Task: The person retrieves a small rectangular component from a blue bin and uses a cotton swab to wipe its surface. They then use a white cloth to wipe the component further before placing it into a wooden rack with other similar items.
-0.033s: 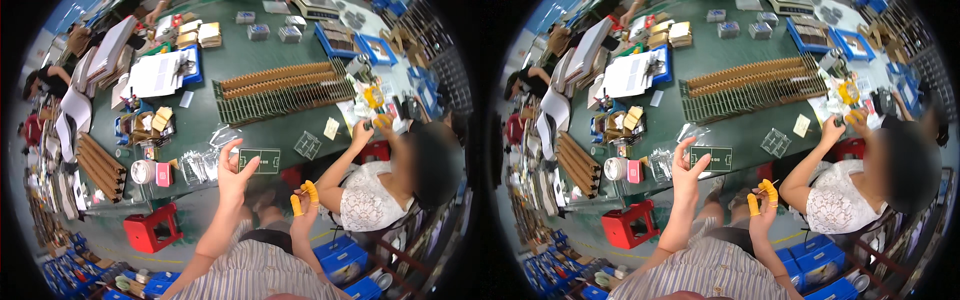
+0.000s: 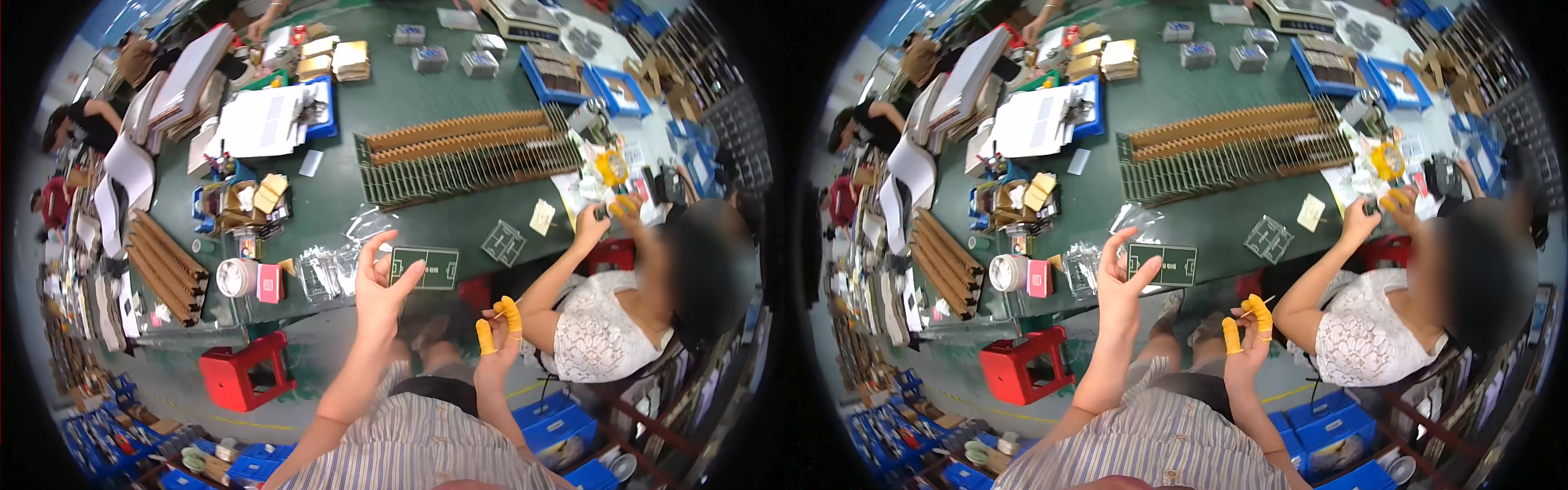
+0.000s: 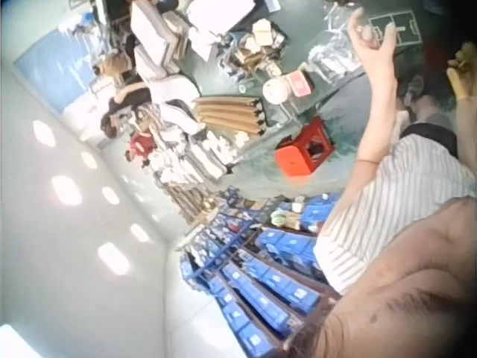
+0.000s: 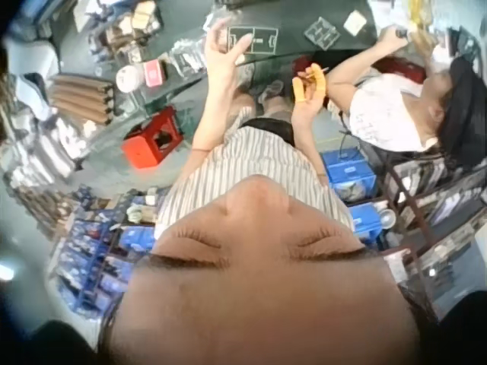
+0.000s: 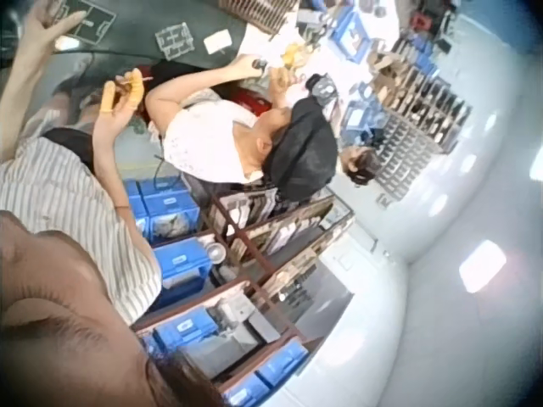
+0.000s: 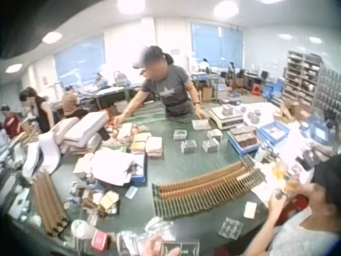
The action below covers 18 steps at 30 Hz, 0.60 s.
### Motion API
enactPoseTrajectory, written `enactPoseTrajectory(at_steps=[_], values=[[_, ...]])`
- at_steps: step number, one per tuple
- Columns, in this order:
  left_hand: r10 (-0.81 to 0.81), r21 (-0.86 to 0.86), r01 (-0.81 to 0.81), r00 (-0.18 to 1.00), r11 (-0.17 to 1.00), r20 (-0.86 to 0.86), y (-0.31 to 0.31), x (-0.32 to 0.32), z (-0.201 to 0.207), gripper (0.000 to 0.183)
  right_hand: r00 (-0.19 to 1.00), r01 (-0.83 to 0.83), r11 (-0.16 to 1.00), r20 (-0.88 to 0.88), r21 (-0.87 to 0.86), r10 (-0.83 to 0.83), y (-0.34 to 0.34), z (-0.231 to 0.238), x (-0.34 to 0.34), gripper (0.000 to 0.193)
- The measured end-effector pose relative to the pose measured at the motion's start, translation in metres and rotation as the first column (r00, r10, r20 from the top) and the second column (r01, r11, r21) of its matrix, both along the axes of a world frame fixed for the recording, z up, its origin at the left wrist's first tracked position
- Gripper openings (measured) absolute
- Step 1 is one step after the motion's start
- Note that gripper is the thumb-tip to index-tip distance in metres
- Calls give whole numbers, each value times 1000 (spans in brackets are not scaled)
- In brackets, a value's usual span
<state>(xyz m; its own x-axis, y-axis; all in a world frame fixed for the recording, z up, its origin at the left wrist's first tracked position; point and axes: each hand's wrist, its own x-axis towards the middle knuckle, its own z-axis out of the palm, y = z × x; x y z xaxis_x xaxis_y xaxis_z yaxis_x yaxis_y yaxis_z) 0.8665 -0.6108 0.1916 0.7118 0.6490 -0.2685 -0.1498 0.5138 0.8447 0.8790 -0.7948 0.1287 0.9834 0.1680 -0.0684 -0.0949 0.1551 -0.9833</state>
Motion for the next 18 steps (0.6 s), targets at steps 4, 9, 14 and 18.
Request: enactPoseTrajectory(at_steps=[4, 9, 14, 18], values=[[62, -21, -62, 998, 998, -16, 3, -31, 19, 52, 992, -100, 995, 77, 6, 99, 11, 12, 3, 54], [198, -109, -200, 980, 974, -28, 6, -78, 11, 44, 961, -259, 966, 106, 15, 256, 34, 20, -10, 52], [299, -141, -298, 954, 944, -15, 20, -129, 4, 39, 925, -372, 928, 99, 29, 368, 56, 19, -44, 47], [343, -167, -334, 939, 928, 25, 47, -181, -9, 33, 874, -443, 893, 185, -84, 450, 88, 18, -84, 40]])
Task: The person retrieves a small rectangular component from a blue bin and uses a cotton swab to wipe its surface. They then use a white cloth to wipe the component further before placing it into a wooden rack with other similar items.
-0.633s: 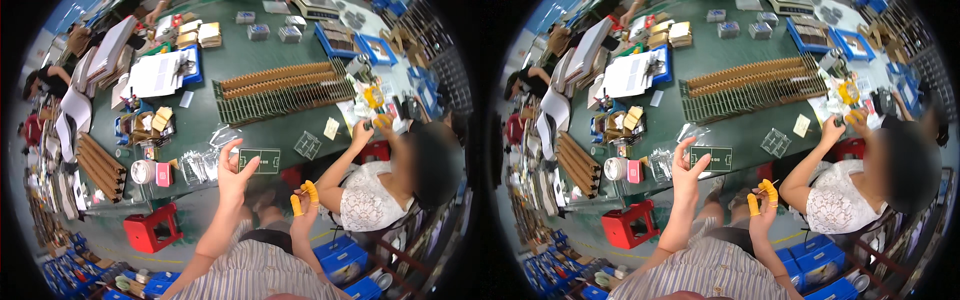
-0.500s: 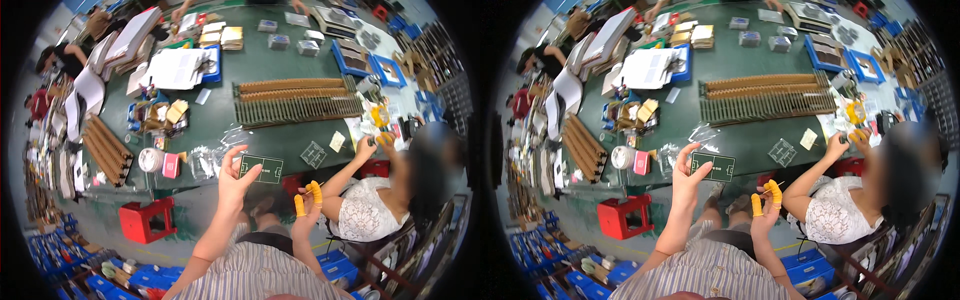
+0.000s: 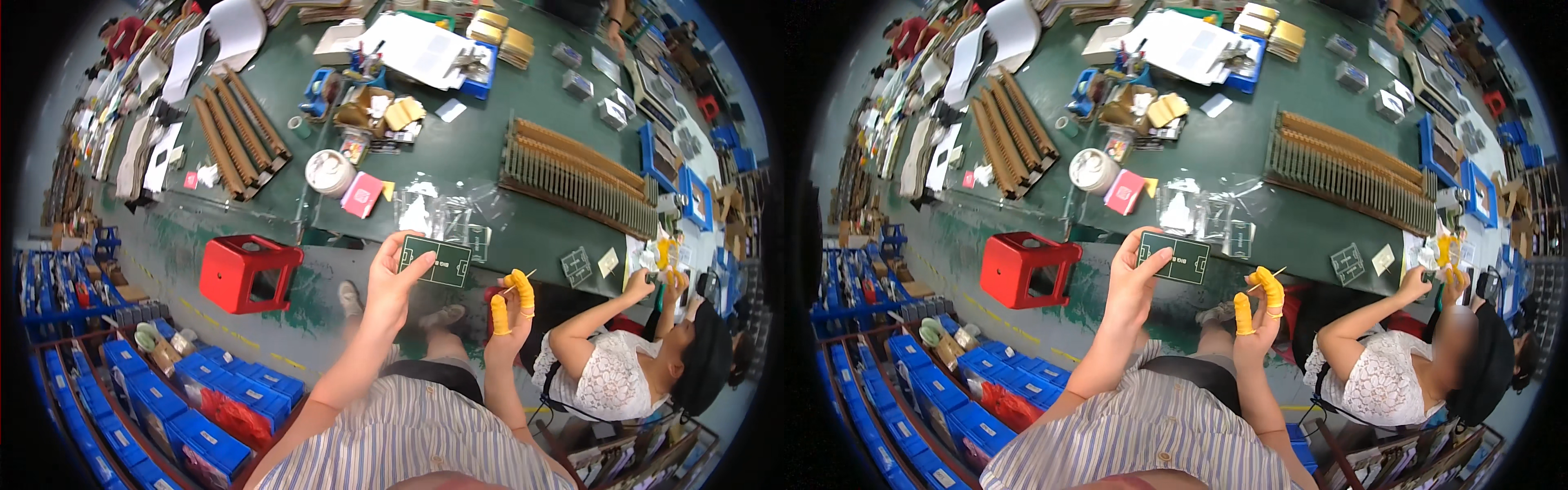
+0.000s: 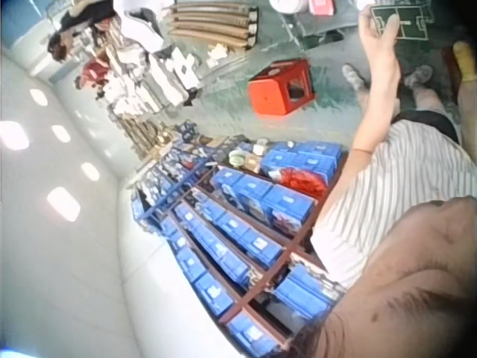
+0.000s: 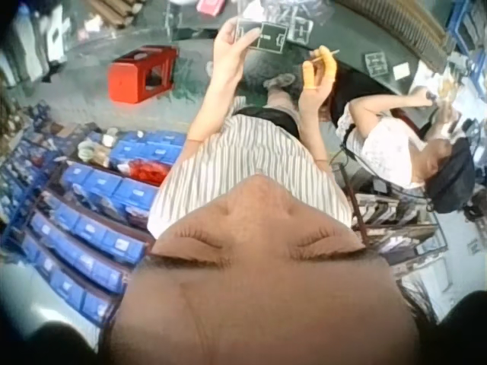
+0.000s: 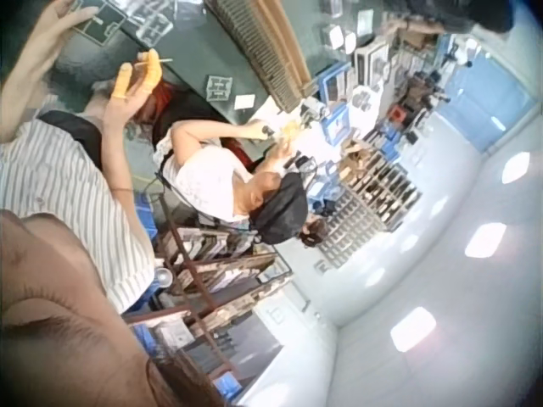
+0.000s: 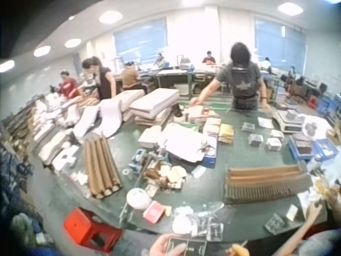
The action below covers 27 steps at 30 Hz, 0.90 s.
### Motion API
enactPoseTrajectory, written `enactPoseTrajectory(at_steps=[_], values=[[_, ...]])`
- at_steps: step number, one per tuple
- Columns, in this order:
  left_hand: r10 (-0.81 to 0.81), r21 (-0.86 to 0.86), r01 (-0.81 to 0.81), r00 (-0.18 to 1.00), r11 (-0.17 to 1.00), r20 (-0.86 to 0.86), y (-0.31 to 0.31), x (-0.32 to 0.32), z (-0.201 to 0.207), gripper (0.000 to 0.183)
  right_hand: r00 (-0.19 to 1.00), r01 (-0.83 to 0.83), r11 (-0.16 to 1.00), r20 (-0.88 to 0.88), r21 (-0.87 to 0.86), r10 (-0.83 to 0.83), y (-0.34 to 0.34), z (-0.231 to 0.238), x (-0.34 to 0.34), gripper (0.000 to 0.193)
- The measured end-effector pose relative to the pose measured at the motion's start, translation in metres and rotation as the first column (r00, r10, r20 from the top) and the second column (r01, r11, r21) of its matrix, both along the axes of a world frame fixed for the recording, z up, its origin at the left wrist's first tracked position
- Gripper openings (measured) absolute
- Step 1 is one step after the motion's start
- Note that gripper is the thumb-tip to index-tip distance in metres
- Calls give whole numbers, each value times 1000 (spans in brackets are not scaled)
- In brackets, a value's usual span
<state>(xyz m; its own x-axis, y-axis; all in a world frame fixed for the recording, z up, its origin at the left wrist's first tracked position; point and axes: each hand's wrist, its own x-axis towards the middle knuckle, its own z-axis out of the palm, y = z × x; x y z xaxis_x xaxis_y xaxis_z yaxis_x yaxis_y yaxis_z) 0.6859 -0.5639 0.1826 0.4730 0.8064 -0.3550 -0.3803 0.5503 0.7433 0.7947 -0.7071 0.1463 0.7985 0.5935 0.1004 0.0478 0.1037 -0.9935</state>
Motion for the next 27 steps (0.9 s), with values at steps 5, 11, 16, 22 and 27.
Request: enactPoseTrajectory(at_steps=[5, 11, 16, 22, 27], values=[[66, -71, -65, 998, 995, 15, 52, -96, -13, 27, 998, -30, 996, 54, -81, 34, 48, -14, -68, 38], [276, -25, -279, 957, 960, -95, 139, -286, -38, 29, 981, -45, 991, 181, -124, 67, 165, -38, -203, 41], [500, 118, -486, 830, 866, -248, 198, -454, -47, 30, 850, -257, 936, 405, -242, 338, 285, -24, -340, 44], [673, 97, -676, 688, 731, -271, 248, -551, -35, 36, 656, -385, 853, 546, -352, 521, 440, -33, -426, 39], [626, -19, -641, 754, 767, -197, 293, -557, -54, 36, 470, -233, 854, 715, -465, 517, 549, -89, -448, 54]])
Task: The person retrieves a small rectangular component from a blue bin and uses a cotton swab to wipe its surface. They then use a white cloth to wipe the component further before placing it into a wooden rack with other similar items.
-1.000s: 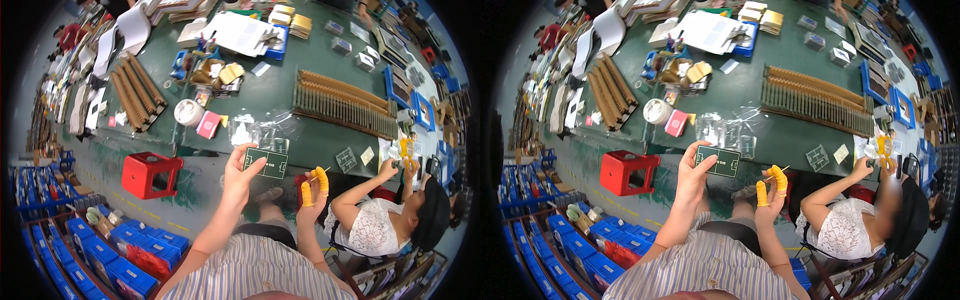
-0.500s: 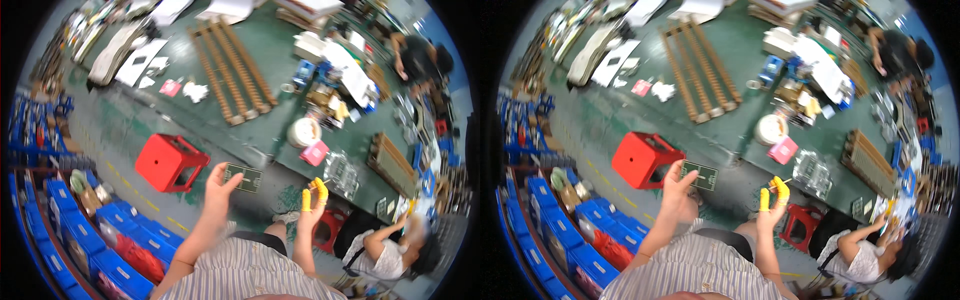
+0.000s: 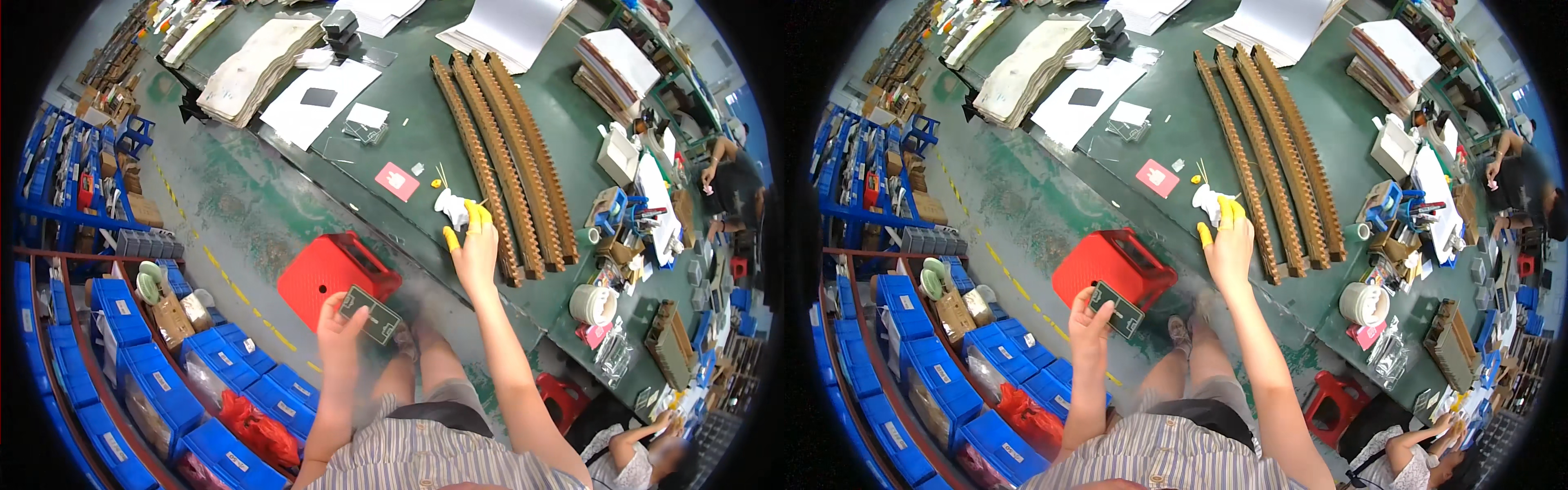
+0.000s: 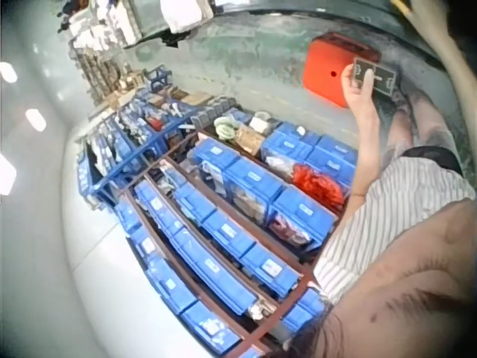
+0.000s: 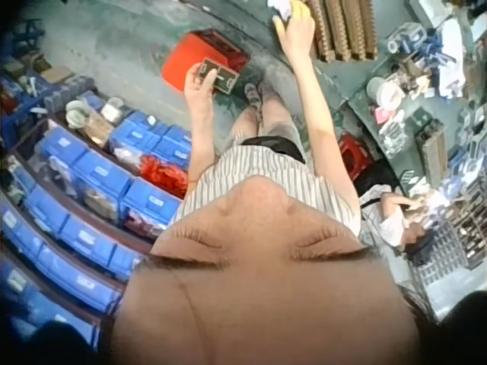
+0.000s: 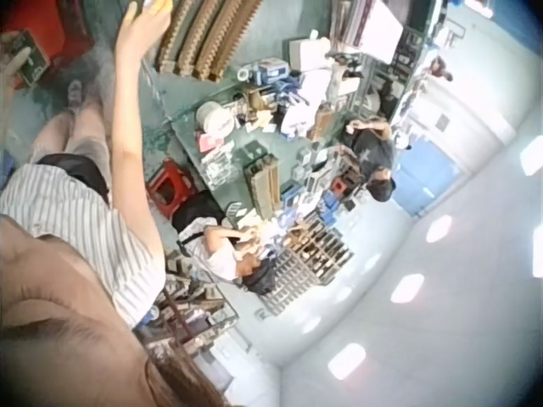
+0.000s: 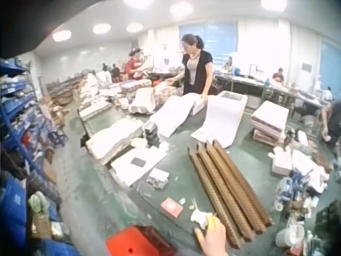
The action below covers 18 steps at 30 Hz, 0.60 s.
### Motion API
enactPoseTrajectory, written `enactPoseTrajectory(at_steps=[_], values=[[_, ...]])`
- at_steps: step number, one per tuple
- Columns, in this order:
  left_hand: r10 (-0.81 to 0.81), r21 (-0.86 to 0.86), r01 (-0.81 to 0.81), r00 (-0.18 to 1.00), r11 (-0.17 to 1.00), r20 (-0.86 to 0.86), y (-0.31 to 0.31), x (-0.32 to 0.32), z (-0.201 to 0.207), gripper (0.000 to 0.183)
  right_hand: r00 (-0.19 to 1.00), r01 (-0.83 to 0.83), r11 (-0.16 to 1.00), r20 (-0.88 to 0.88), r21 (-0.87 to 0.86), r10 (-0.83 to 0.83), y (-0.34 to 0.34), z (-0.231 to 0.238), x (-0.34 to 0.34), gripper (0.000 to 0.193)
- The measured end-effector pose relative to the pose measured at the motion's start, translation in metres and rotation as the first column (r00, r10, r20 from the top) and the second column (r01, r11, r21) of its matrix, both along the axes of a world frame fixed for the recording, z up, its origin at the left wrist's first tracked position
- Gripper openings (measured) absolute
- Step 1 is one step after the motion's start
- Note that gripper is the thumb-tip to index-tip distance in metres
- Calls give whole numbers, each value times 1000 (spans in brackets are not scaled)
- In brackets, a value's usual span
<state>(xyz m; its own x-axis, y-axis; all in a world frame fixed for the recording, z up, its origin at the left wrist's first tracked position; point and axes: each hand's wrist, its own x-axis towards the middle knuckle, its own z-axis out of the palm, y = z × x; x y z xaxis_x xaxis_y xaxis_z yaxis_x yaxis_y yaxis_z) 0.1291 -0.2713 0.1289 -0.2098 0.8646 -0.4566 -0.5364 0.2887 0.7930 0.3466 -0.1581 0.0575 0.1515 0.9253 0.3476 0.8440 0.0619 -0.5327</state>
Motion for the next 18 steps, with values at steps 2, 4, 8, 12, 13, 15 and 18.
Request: enactPoseTrajectory(at_steps=[2, 4, 8, 12, 13, 15, 18], values=[[-5, -13, 5, 999, 1000, 46, 19, 7, -2, 36, 994, -4, 1000, 113, -11, 5, 24, -18, -6, 58], [-37, -47, 38, 999, 998, 32, 35, 10, -3, 36, 998, -5, 999, 66, -42, 8, 32, -35, -7, 53], [-164, -41, 161, 983, 986, -83, 81, 11, -12, 42, 999, 8, 999, -53, -34, -9, 45, -49, -1, 42], [-197, -27, 196, 980, 980, -36, 125, 8, -4, 46, 841, 69, 995, -532, -69, -95, 29, -34, -5, 43], [-222, -30, 221, 975, 975, -26, 132, 6, -5, 46, 626, 42, 992, -771, -120, -119, 24, -18, -10, 44], [-320, -48, 319, 947, 946, -8, 147, 5, -13, 46, 461, 58, 985, -871, -160, -168, 18, -1, -6, 47], [-446, -56, 443, 893, 895, -69, 165, 2, -14, 44, -86, 16, 972, -969, -236, -234, 20, 39, -23, 49]])
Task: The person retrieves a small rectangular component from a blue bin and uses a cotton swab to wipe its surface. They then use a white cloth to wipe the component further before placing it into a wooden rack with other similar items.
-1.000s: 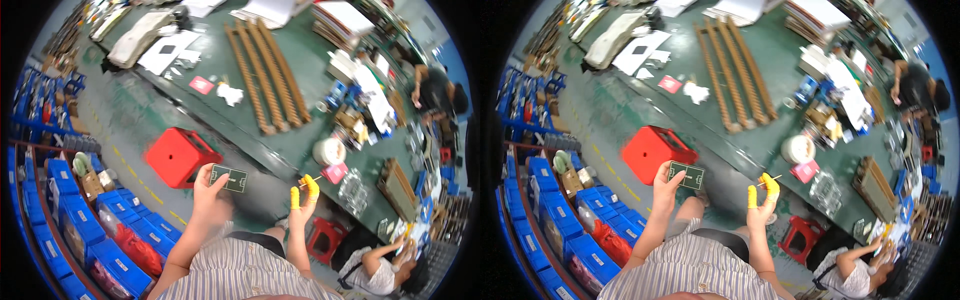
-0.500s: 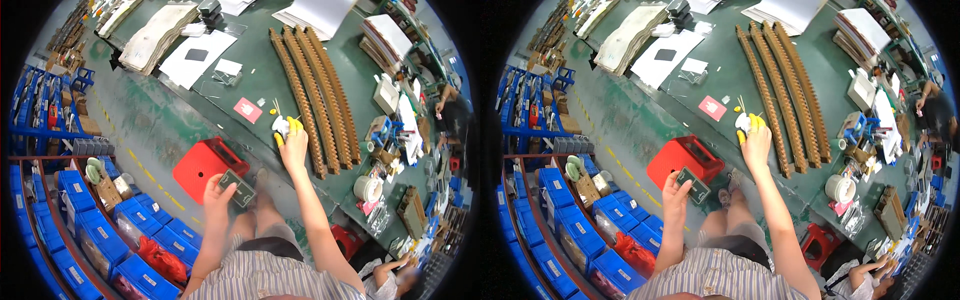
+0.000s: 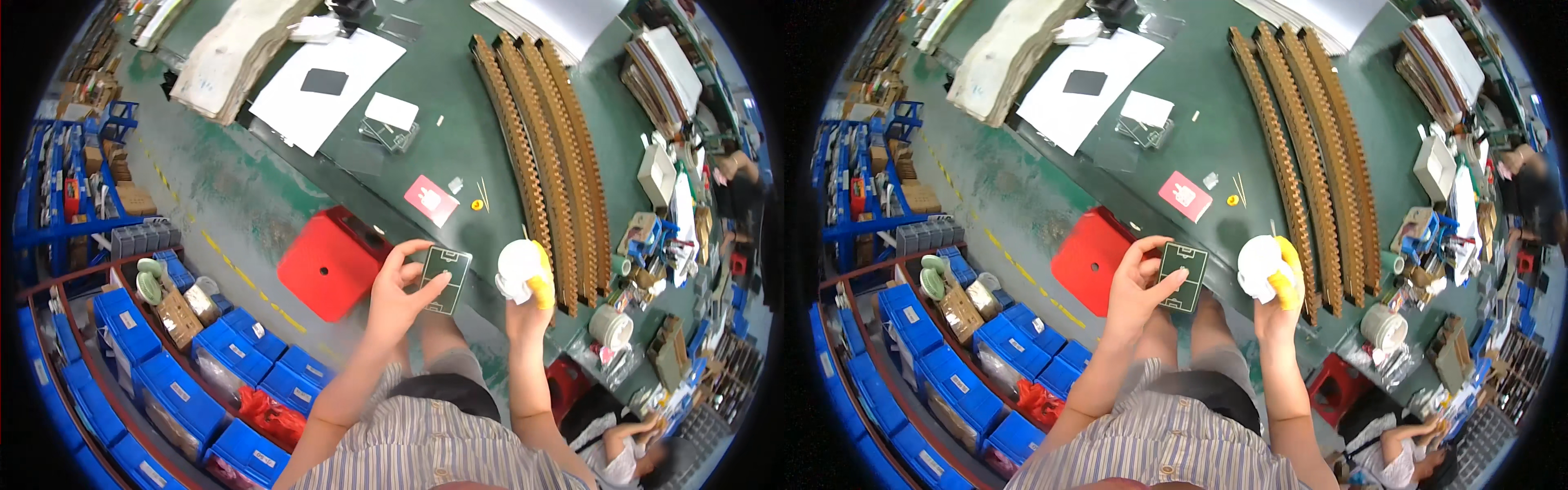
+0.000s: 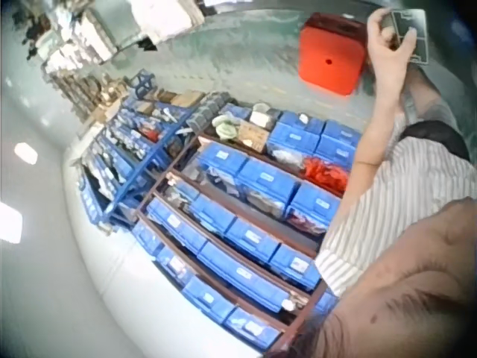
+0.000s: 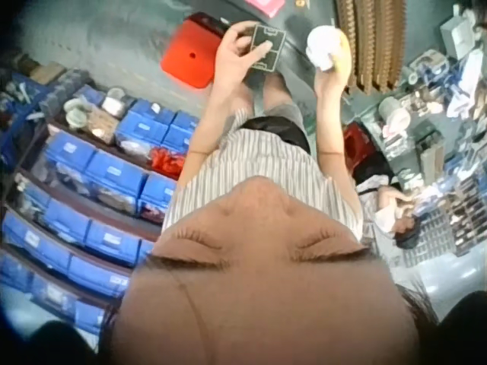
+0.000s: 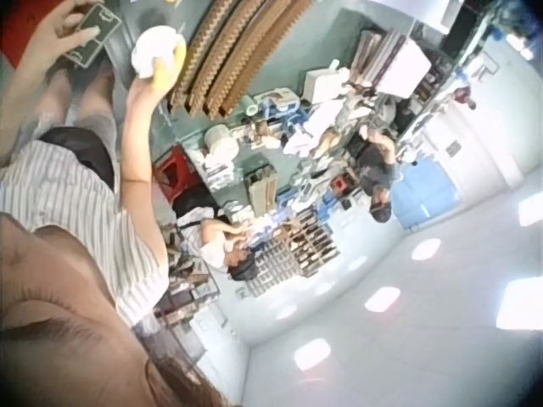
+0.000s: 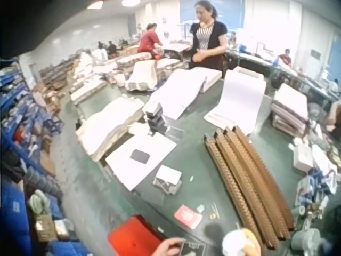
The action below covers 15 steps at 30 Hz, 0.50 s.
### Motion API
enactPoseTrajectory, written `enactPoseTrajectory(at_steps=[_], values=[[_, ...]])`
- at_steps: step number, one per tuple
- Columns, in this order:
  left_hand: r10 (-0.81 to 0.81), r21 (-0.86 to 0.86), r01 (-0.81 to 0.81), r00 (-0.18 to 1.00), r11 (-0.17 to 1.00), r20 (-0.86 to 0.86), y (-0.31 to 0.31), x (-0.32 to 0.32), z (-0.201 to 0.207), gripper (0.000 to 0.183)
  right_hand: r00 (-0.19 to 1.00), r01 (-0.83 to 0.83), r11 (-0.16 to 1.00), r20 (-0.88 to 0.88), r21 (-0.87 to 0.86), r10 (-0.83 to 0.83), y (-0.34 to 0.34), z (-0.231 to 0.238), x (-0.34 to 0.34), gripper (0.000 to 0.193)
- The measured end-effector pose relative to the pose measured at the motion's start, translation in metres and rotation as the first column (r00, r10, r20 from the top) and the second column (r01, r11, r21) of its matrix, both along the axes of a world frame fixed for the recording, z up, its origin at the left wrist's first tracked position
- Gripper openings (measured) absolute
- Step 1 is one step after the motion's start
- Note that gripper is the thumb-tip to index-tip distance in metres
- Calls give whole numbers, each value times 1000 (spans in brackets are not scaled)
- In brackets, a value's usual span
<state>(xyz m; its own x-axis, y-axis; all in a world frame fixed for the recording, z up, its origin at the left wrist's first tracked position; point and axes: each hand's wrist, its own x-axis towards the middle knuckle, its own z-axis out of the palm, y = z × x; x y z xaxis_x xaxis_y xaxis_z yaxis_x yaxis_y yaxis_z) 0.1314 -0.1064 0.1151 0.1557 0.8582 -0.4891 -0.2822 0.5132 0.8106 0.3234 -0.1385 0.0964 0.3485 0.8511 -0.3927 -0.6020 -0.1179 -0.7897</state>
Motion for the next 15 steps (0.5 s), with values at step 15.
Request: enactPoseTrajectory(at_steps=[15], values=[[-245, 108, 313, 878, 943, -411, 26, -20, 27, 29, 939, 38, 999, 341, 33, -47, 10, 42, -35, 39]])
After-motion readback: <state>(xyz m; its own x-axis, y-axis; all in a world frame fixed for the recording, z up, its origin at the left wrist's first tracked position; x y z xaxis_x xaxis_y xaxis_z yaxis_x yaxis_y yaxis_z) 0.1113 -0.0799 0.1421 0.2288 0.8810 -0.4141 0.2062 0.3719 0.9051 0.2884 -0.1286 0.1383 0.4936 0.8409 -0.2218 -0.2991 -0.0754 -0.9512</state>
